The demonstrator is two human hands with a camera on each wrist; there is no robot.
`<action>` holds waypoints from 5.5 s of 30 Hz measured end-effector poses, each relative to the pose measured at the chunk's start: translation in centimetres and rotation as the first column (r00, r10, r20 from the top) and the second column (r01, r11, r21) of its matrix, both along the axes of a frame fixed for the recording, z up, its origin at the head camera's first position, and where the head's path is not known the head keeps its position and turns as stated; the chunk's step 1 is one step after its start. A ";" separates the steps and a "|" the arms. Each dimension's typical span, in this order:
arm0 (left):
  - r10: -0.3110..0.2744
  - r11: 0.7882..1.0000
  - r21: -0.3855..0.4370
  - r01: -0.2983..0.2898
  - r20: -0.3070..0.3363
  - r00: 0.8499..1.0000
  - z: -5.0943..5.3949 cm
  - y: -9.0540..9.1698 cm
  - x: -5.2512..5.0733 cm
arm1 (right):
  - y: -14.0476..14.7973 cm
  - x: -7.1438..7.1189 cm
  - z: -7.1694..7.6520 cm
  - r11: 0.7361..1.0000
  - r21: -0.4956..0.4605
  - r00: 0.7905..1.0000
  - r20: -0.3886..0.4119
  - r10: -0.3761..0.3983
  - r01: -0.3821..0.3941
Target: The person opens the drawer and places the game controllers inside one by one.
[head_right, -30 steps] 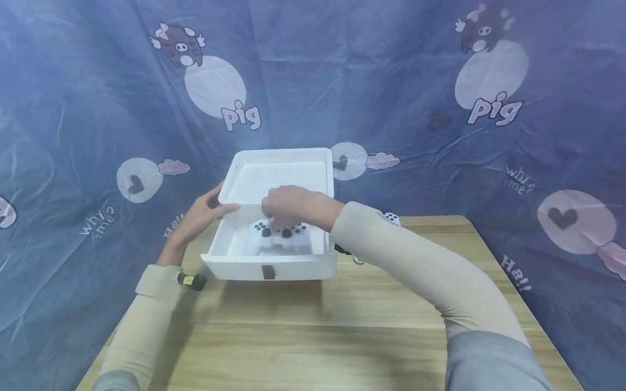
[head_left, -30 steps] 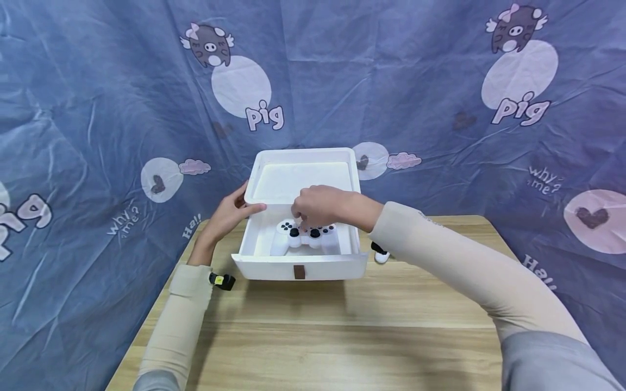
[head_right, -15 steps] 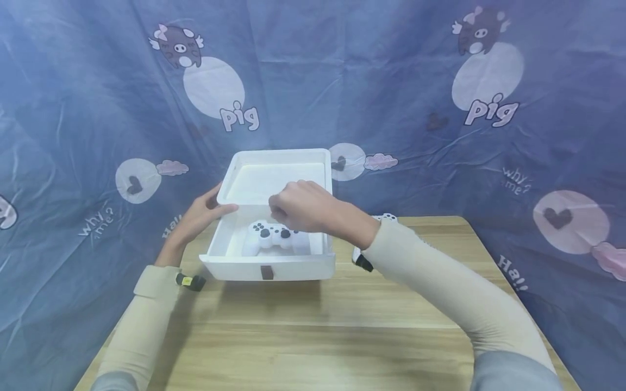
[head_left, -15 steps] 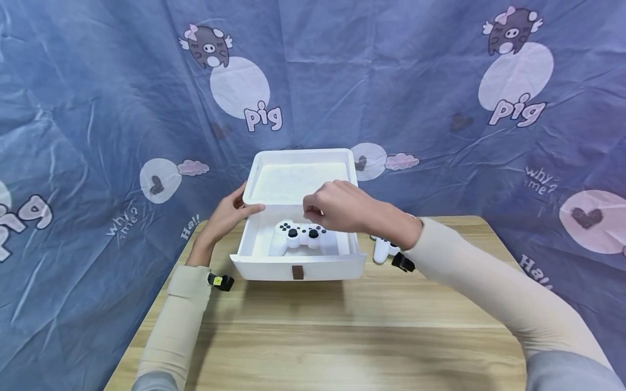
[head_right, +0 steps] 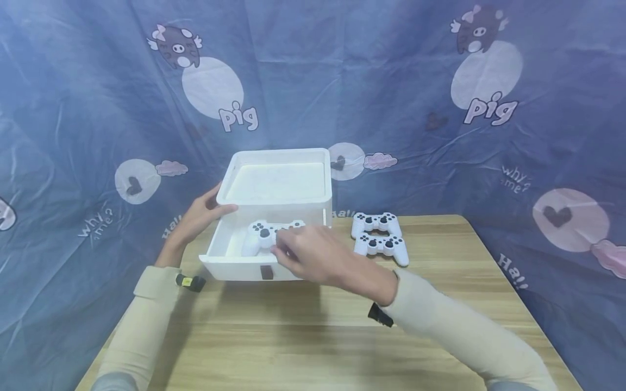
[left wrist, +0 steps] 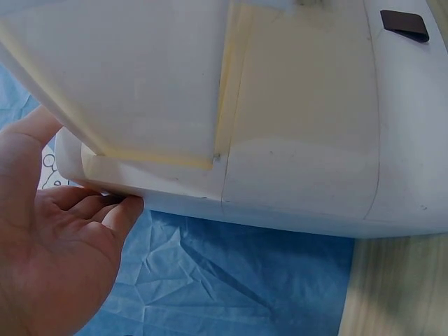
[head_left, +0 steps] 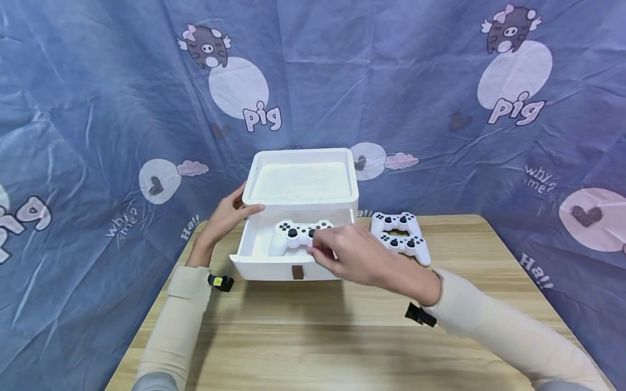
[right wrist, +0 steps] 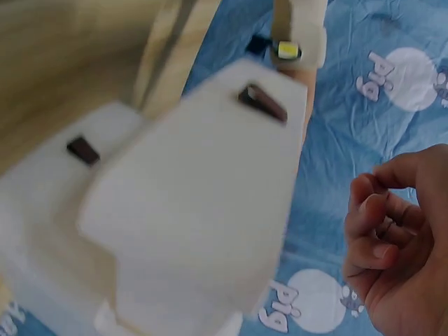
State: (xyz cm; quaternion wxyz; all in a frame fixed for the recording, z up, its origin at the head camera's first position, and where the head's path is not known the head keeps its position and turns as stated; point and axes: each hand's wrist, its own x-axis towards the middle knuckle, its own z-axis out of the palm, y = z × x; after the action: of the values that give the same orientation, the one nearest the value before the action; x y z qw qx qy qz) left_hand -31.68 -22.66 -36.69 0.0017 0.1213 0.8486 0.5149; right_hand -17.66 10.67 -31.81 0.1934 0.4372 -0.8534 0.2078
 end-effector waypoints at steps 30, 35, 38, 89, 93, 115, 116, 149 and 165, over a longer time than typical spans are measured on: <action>-0.008 1.000 0.005 0.008 -0.010 1.000 -0.1 0.0 0.0 | -3.3 3.2 -9.7 0.900 -0.384 0.809 0.584 0.065 0.205; -0.003 1.000 -0.004 0.003 -0.011 1.000 -0.1 0.0 0.0 | -4.0 3.7 -10.1 0.830 -0.471 0.621 0.756 0.206 0.298; 0.000 1.000 -0.008 0.000 -0.009 1.000 -0.1 0.0 0.0 | -4.4 3.8 -10.2 0.816 -0.484 0.561 0.789 0.250 0.317; -0.024 0.999 0.027 0.024 -0.009 1.000 -0.1 -0.1 -0.1 | -6.0 -6.7 -9.1 0.688 -0.591 0.669 0.714 0.206 0.420; -0.021 1.000 0.023 0.021 -0.005 1.000 -0.1 -0.1 -0.1 | -6.1 -7.7 -8.9 0.689 -0.577 0.656 0.729 0.194 0.438; -0.004 1.000 0.001 0.004 -0.006 1.000 -0.3 -0.5 -0.3 | -4.8 -8.3 -10.0 0.709 -0.542 0.626 0.758 0.181 0.451; -0.003 1.000 0.002 0.003 -0.004 1.000 -0.3 -0.5 -0.3 | -4.5 -8.2 -10.2 0.709 -0.535 0.624 0.763 0.171 0.459; -0.008 1.000 0.029 0.009 -0.006 1.000 -0.3 -0.1 -0.1 | -6.2 -6.6 -13.8 0.714 -0.480 0.557 0.816 0.152 0.509; -0.008 0.999 0.034 0.008 0.011 1.000 -0.2 -0.2 -0.2 | -5.4 -2.2 -14.4 0.790 -0.454 0.603 0.786 0.137 0.412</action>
State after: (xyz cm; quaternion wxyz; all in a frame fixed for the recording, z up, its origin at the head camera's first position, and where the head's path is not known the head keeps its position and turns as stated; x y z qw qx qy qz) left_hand -31.83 -22.87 -36.86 0.0062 0.1218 0.8394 0.5297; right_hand -19.81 5.23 -46.23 -0.0573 0.1451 -0.7710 0.6175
